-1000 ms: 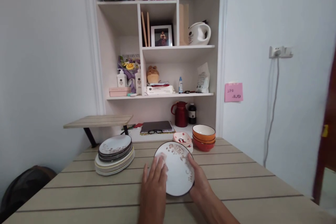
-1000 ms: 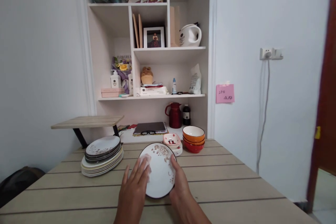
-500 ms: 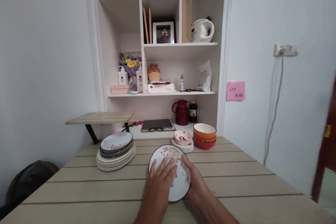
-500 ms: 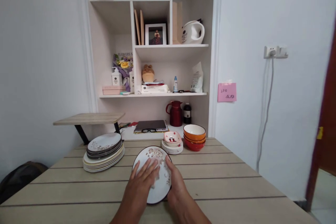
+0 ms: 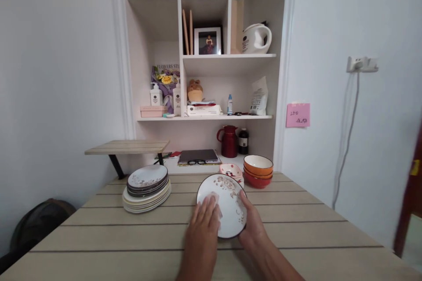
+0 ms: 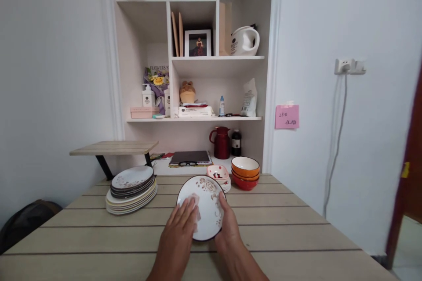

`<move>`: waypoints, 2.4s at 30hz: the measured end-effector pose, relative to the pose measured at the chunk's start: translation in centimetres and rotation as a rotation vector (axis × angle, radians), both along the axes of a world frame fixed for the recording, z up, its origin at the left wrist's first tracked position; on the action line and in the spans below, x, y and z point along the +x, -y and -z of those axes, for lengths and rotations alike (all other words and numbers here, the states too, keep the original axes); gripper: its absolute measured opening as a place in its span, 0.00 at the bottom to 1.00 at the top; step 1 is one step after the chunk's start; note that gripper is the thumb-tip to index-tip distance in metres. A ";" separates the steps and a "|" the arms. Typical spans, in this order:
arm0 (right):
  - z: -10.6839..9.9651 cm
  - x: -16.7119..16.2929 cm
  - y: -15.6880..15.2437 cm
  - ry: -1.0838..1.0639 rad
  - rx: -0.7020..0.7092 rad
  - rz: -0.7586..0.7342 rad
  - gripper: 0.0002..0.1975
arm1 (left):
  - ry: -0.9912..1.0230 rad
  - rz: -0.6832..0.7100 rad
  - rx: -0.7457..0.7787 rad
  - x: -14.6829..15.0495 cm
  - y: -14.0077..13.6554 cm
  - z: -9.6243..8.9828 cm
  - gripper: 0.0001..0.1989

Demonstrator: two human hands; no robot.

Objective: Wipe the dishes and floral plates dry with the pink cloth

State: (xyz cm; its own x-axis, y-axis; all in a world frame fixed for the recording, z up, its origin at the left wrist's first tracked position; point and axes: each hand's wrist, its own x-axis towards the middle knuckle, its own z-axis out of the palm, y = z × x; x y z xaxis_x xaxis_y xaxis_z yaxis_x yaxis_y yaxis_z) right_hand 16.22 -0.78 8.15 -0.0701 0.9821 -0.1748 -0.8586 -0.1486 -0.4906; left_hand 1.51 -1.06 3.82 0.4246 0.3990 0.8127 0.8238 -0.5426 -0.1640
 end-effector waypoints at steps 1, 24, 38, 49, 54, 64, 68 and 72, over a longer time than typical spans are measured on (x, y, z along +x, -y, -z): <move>0.0 0.2 -0.1 0.009 -0.004 0.009 0.30 | -0.008 0.025 -0.009 0.2 0.1 0.1 0.22; 0.1 -1.7 0.8 -0.001 -0.050 -0.106 0.28 | 0.074 -0.231 -0.157 -1.2 -0.5 -0.3 0.26; -0.4 0.4 -0.3 -0.020 -0.029 0.010 0.30 | -0.047 0.051 -0.187 0.0 0.0 0.6 0.30; -0.3 0.1 0.5 0.063 0.018 -0.108 0.29 | -0.116 0.193 -0.443 -0.5 0.6 -1.2 0.36; 0.0 -0.6 0.6 0.080 -0.026 -0.169 0.28 | -0.076 0.167 -0.416 -1.0 0.8 -1.4 0.38; 0.1 1.2 -0.7 -0.016 0.002 -0.037 0.23 | 0.204 0.027 -0.371 -3.7 -0.3 -1.2 0.32; -0.3 1.7 -0.7 -0.025 0.015 -0.017 0.24 | 0.167 0.009 -0.337 -3.6 -0.3 -1.5 0.28; -0.4 1.0 -0.4 -0.009 -0.004 -0.050 0.24 | 0.079 0.027 -0.237 -3.0 0.1 -2.0 0.20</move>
State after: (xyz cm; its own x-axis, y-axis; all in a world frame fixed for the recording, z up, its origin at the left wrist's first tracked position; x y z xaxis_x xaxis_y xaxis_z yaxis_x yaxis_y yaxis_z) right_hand 17.21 -0.35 8.55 -0.1208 0.9766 -0.1781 -0.8543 -0.1936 -0.4823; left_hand -1.53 -1.12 5.87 0.3767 0.5719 0.7287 0.8136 -0.5804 0.0349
